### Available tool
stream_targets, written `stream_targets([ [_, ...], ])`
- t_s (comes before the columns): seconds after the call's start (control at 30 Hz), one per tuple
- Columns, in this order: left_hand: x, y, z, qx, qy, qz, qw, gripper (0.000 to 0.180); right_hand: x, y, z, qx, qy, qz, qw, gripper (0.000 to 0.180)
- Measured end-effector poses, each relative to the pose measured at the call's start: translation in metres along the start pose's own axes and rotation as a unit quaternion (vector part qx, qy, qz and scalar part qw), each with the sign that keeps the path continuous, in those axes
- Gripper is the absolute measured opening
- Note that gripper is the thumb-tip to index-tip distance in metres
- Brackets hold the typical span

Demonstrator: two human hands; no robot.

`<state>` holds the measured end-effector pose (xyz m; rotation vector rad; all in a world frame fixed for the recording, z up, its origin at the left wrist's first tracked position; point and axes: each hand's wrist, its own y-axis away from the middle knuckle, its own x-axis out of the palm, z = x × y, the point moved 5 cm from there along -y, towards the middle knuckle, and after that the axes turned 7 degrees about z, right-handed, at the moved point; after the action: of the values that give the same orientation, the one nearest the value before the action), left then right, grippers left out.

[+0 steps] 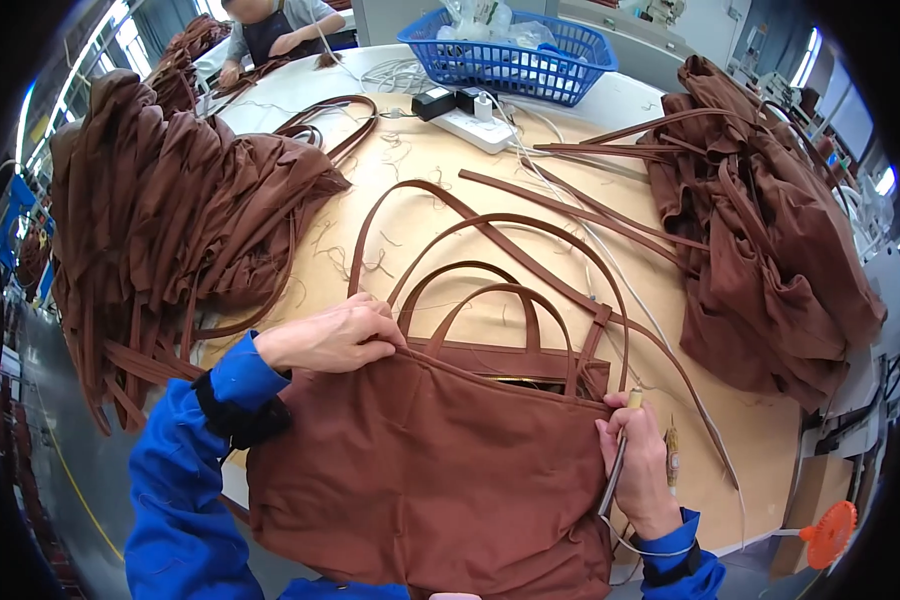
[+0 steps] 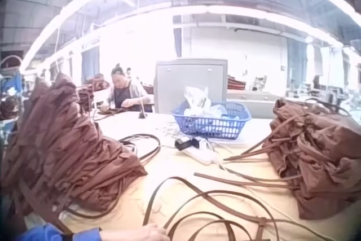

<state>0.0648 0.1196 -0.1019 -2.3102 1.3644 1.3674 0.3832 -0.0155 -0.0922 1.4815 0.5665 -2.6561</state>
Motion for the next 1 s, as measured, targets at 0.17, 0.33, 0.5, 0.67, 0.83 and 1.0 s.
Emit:
stream_targets([
  [0.17,-0.011,0.013,-0.013,-0.001,-0.003,-0.027,1.000,0.020,-0.001,0.000,-0.003,0.011,-0.028,-0.022,0.999,0.025],
  [0.33,-0.022,0.021,-0.031,0.015,0.008,-0.076,0.997,0.018,-0.010,0.003,-0.009,0.036,-0.086,-0.076,0.993,0.026],
  [0.5,-0.036,0.050,-0.056,0.028,0.123,-0.268,0.955,0.021,-0.011,0.008,-0.022,0.082,-0.264,-0.155,0.948,0.025],
  [0.67,-0.034,0.098,-0.046,-0.010,0.347,-0.345,0.872,0.052,-0.033,0.003,-0.010,0.050,-0.412,-0.303,0.858,0.015],
  [0.83,-0.023,0.126,-0.031,0.071,0.489,-0.192,0.848,0.049,-0.036,-0.001,-0.003,0.112,-0.507,-0.277,0.808,0.021],
  [1.0,0.005,0.139,-0.052,0.047,0.197,0.001,0.979,0.029,-0.025,-0.001,0.027,0.098,-0.634,-0.033,0.766,0.036],
])
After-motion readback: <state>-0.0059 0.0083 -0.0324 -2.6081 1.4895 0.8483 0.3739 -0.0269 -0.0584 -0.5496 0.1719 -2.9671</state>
